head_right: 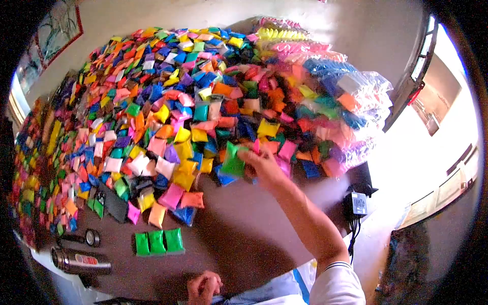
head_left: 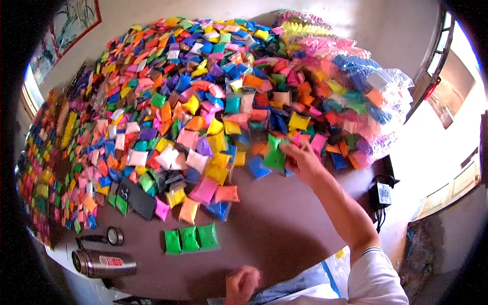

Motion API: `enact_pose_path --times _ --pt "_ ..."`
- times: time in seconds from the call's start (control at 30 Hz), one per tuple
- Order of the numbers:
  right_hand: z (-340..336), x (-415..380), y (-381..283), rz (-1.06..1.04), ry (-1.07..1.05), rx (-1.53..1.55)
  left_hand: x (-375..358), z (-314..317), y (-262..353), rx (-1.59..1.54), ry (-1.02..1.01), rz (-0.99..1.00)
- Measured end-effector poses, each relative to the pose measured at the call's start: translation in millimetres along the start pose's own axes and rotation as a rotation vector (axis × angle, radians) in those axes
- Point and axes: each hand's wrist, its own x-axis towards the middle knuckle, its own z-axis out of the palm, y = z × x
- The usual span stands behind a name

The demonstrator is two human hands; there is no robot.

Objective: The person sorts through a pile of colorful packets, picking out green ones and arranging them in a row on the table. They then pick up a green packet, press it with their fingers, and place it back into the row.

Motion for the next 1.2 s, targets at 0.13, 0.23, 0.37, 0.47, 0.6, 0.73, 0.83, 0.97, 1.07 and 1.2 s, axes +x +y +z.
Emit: enact_pose_path --times 0.13,0.23,0.37,0.47,0.6,0.73,0.83,0.97,1.07,1.2 --pt "29 -75 47 0.165 -0.125 0.054 12 -3 45 -0.213 -0.065 -0.042" --pt "65 -131 51 0.324 -0.185 0.065 15 -4 46 -0.123 -0.067 0.075" --pt "86 -177 72 0.296 -0.333 -0.029 10 -5 50 -0.068 -0.08 0.005" --pt "89 -192 88 0.253 -0.393 0.016 3 2 55 -0.107 0.036 -0.076" --pt "92 -193 90 0.305 -0.423 -0.009 5 5 46 -0.028 0.067 0.028" --pt "96 -195 85 0.309 -0.325 -0.015 7 3 46 0.025 0.043 0.048" --pt "95 -197 89 0.254 -0.3 0.029 8 3 48 0.053 0.0 0.05" --pt "91 -195 89 0.247 -0.349 0.062 9 3 54 -0.012 0.03 0.005" --pt "89 -194 91 0.241 -0.44 0.009 7 4 55 -0.027 0.056 -0.04" --pt "87 -190 89 0.294 -0.497 -0.071 8 3 52 -0.012 0.031 -0.042"
